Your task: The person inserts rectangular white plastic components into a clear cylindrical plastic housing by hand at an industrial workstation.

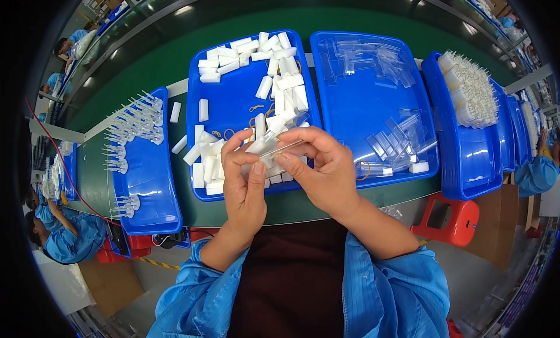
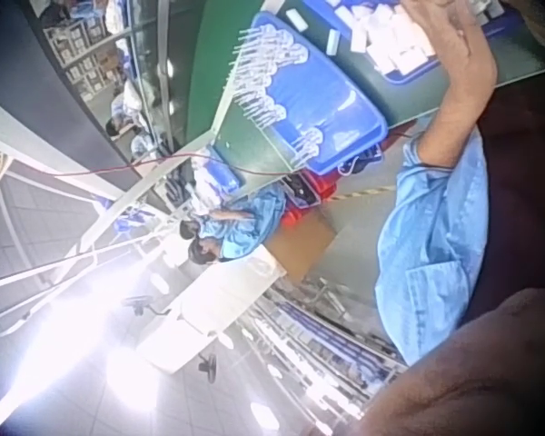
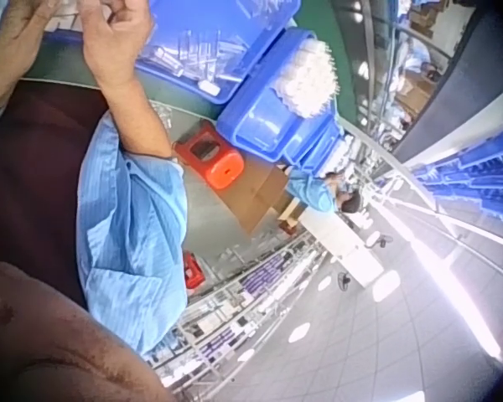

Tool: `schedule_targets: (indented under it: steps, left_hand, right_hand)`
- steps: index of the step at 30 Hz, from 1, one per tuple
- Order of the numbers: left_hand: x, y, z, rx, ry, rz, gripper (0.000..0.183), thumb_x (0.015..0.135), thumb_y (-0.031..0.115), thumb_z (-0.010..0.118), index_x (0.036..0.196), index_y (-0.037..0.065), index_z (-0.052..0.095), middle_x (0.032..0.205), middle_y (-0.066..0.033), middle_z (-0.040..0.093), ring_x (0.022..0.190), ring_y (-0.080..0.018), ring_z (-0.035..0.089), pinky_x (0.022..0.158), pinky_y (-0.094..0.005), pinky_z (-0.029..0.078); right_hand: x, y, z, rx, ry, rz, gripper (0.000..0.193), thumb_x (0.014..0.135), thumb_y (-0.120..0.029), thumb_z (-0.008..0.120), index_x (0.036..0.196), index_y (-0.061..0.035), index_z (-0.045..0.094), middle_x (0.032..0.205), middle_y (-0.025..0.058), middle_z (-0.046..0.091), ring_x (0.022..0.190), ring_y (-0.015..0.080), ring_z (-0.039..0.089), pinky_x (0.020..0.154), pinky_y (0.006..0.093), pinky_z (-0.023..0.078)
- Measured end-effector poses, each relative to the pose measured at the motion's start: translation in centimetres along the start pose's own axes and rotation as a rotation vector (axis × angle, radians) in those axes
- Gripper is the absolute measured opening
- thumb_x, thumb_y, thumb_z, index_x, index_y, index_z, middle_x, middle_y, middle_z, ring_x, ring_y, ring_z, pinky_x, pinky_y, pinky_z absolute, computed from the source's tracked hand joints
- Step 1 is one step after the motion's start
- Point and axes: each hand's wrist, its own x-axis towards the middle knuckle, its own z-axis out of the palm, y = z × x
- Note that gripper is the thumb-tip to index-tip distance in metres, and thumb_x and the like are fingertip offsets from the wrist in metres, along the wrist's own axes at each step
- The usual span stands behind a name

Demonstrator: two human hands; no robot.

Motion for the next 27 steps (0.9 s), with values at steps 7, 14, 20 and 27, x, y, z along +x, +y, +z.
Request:
schedule_targets:
  steps: [7,14,20,27]
  left_hand:
    - [0.2,0.1,-0.3,0.075,-0.04,0.039,0.01,0.093,0.012,0.044,0.097,0.002,0.045,0.127,-0.02,0.035,0.108,-0.0272,0.042,0.093,-0.0386,0.033]
    - [0.2,-0.3,-1.1,0.076,-0.078,0.017,0.011,0.094,0.012,0.042,0.099,0.002,0.042,0.13,-0.02,0.031,0.111,-0.027,0.041,0.095,-0.0384,0.032]
    - [-0.2,-1.2,-0.2,-0.015,-0.027,0.137,0.044,0.094,0.037,0.037,0.118,0.001,0.034,0.133,-0.0229,0.027,0.117,-0.031,0.036,0.1,-0.0416,0.027]
    - [-1.1,-2.2,0.7,0.008,-0.019,0.296,0.075,0.091,0.057,0.028,0.139,0.001,0.014,0.141,-0.0269,0.017,0.131,-0.0351,0.022,0.103,-0.0425,0.023]
  right_hand:
    - [0.8,-1.2,-0.5,-0.147,-0.093,0.069,0.029,0.08,0.003,0.064,0.107,0.0027,0.055,0.099,0.0113,0.063,0.092,0.0151,0.062,0.077,0.0243,0.05]
    - [1.2,-2.3,-1.2,-0.178,-0.137,0.162,0.024,0.079,-0.004,0.067,0.103,-0.0013,0.063,0.095,0.0083,0.065,0.088,0.0139,0.062,0.072,0.0243,0.051]
    - [1.1,-2.4,-1.8,-0.653,-0.216,-0.08,0.02,0.076,-0.016,0.071,0.095,-0.0088,0.069,0.09,0.0051,0.067,0.084,0.0177,0.062,0.079,0.0293,0.042]
    - [0.0,-1.0,-0.4,-0.71,-0.174,-0.223,0.029,0.073,-0.019,0.072,0.101,-0.0127,0.068,0.085,-0.0019,0.068,0.09,0.017,0.055,0.078,0.0311,0.038]
